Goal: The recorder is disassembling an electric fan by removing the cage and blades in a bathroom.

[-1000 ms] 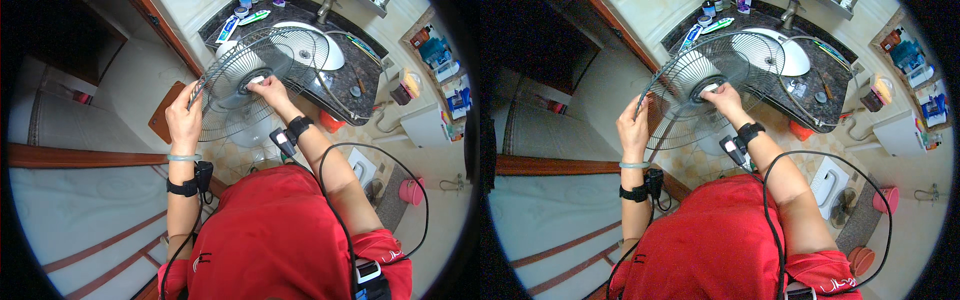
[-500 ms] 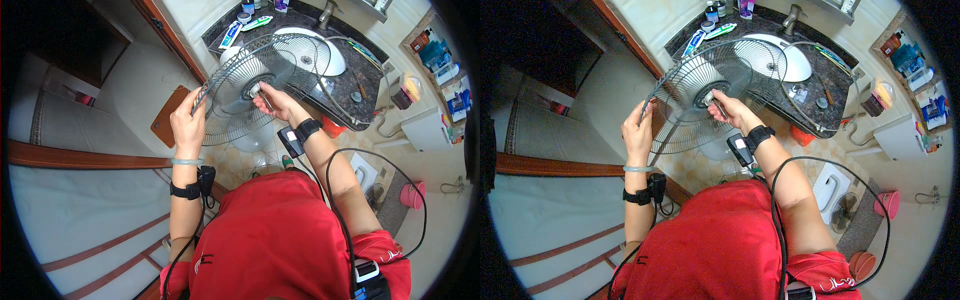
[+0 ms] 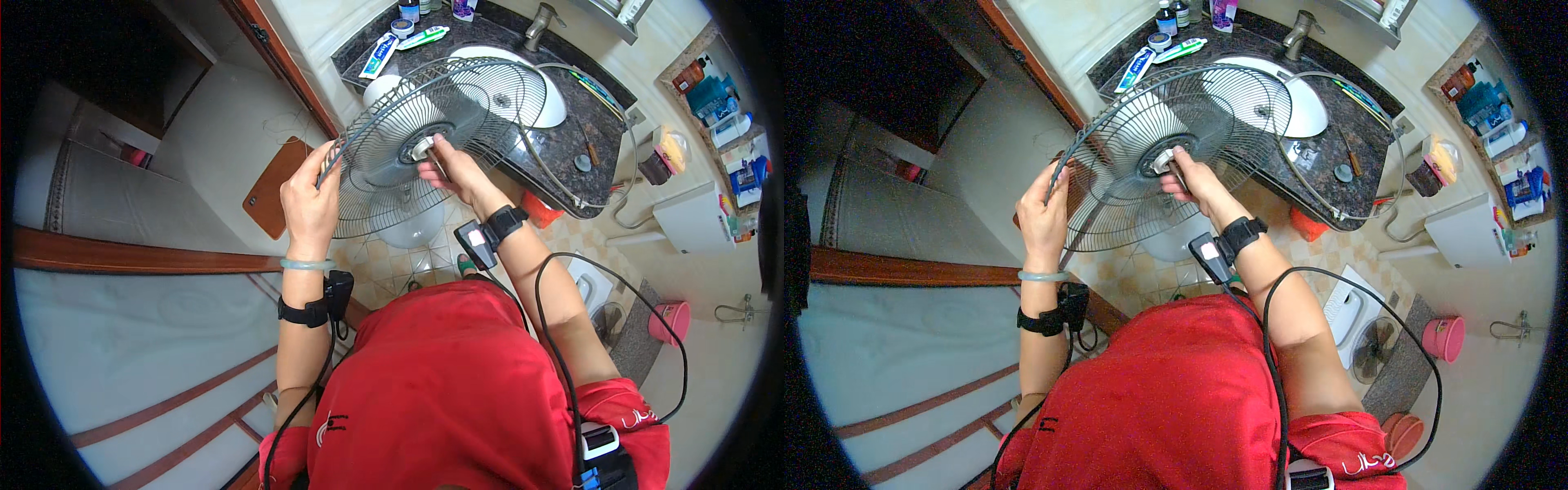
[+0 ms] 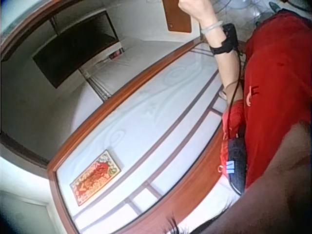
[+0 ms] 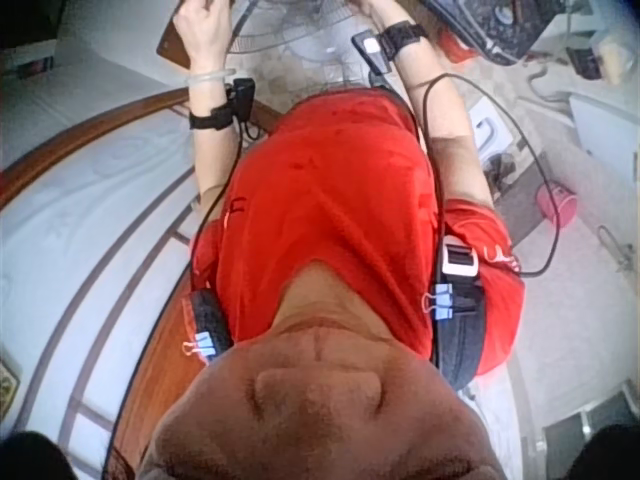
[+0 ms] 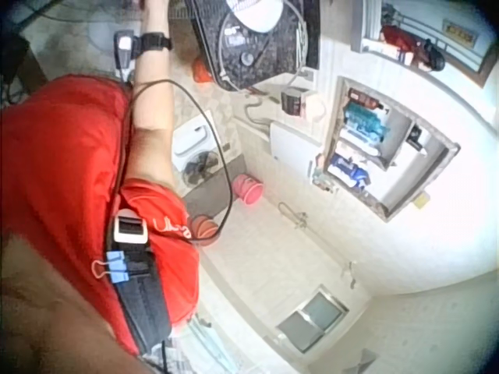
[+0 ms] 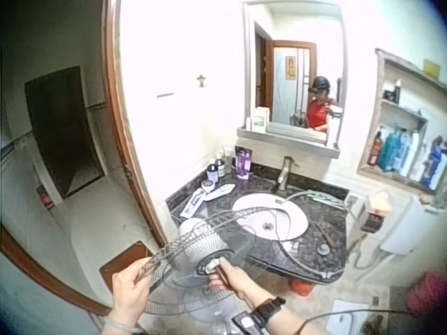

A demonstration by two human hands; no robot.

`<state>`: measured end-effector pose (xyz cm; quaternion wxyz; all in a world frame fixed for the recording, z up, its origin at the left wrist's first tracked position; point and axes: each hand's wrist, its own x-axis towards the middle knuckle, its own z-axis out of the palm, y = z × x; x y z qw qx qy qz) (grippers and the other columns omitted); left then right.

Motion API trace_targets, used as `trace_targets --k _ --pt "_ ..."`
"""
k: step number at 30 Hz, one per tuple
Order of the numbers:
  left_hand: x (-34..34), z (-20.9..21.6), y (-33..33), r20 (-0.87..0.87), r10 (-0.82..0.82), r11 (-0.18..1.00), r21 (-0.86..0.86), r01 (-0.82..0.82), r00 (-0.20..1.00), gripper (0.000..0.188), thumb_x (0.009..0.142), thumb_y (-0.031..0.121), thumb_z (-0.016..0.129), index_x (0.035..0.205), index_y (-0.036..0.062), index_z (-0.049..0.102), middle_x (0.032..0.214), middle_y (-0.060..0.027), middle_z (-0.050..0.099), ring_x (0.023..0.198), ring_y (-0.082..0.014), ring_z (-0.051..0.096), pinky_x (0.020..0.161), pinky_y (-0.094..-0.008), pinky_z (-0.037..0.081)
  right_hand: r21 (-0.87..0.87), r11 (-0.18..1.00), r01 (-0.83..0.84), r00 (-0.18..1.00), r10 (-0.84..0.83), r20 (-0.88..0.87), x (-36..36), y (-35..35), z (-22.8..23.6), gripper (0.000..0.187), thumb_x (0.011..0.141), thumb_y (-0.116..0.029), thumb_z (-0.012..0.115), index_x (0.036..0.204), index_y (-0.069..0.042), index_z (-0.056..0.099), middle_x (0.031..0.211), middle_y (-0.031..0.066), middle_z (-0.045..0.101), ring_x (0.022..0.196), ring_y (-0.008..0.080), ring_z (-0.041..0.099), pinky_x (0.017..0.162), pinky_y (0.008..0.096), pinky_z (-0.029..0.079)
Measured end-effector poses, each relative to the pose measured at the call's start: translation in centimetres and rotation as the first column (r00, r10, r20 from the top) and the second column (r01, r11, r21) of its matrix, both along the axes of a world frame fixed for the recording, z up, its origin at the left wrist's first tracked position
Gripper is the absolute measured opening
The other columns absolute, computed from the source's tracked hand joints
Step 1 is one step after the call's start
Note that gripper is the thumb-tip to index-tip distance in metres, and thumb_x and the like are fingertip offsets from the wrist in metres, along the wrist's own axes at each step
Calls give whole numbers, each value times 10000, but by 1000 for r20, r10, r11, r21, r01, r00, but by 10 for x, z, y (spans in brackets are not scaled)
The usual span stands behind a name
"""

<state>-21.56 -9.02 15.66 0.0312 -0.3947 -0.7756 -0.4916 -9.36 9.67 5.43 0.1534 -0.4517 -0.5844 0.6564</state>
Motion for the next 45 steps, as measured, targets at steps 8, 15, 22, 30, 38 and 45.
trace_targets --k 8,15,22,30,38,45 --pt "-3 2 -2 14 16 1000 -9 -16 1000 224 817 85 612 1029 19 638 808 -155 658 713 -185 657 654 -274 487 890 442 -109 994 33 105 21 -20 11 411 844 -367 566 945 29 613 890 220 610 834 361 599 743 426 462" --pt "1 2 0 8 -4 1000 18 4 1000 225 814 70 612 1030 14 637 807 -148 662 702 -173 651 656 -264 485 -167 985 -28 990 5 -139 3 12 -11 371 912 -405 476 938 -66 623 733 68 646 649 207 624 580 360 456" --pt "-1 4 0 -71 5 1000 7 -5 997 220 814 76 616 1024 14 638 798 -154 657 689 -179 649 642 -269 484 -549 808 -212 948 33 -317 4 18 -2 288 884 -338 550 986 -69 558 860 55 644 771 148 633 596 312 460" --pt "0 5 -1 -28 10 1000 17 -9 1000 219 814 85 618 1018 9 639 788 -159 653 673 -168 641 635 -273 482 867 472 -159 978 -46 204 12 -24 11 364 731 -230 713 934 15 536 889 171 589 862 318 585 739 395 464" --pt "1 3 -2 50 16 998 -55 -14 999 273 892 235 587 1023 4 649 851 -120 687 813 -151 643 737 -268 477 -341 909 -239 970 204 -135 9 15 -8 657 889 -603 368 1030 -3 596 885 97 661 774 166 639 657 278 495" --pt "2 5 0 -11 29 1000 -4 -29 1000 224 824 100 617 1024 2 636 772 -158 647 656 -168 627 626 -271 474 -385 889 -250 962 184 -200 0 9 -8 559 815 -563 560 938 -19 598 833 81 657 751 160 641 622 281 494"
